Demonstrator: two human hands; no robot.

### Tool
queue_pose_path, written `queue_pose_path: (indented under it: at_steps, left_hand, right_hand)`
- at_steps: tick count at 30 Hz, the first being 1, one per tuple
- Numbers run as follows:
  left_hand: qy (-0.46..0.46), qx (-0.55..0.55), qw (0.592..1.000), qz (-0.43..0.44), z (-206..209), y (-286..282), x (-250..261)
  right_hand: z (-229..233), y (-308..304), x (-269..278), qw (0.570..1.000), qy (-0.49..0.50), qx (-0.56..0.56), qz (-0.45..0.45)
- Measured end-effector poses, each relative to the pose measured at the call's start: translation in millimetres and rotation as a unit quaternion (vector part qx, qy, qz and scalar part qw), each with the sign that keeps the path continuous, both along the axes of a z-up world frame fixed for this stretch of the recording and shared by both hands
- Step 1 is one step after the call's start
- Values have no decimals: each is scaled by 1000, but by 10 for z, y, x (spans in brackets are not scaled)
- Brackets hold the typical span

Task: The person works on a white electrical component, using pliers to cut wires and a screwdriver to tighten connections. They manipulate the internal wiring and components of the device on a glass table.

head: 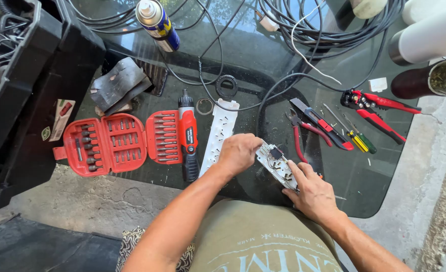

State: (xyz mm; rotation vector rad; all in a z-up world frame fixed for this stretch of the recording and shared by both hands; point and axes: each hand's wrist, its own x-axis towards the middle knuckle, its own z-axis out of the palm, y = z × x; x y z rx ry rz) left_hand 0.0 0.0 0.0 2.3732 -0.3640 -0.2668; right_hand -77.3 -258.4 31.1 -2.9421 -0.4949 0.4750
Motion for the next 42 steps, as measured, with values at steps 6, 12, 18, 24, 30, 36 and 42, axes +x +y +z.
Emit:
queue_pose_path:
  at_steps: [6, 12, 18, 24, 30, 36, 42]
  left_hand:
    - [-28, 60, 998, 13, -25, -79, -71]
    - [-67, 99, 993, 3, 1, -105, -62]
    - [48, -15, 995, 91, 19, -118, -106]
    - [219, -73, 954, 189, 346, -103, 98]
    - [212, -39, 960, 176, 509, -132, 172]
    - [160, -61, 970, 173, 502, -173, 86]
    - [9, 42, 999, 32, 54, -136, -1]
  right_hand:
    - [44, 28, 5, 1000, -11, 2, 0]
    - [33, 15, -10, 1000, -9, 3, -3]
    - [45, 5, -5, 1000, 2, 8, -6]
    - [76, 17, 9, 1000, 7, 14, -9]
    - [100, 19, 13, 1000, 6, 18, -10]
    - [123, 24, 19, 1000, 1, 28, -6]
    - [106, 10, 23, 1000, -1, 27, 0]
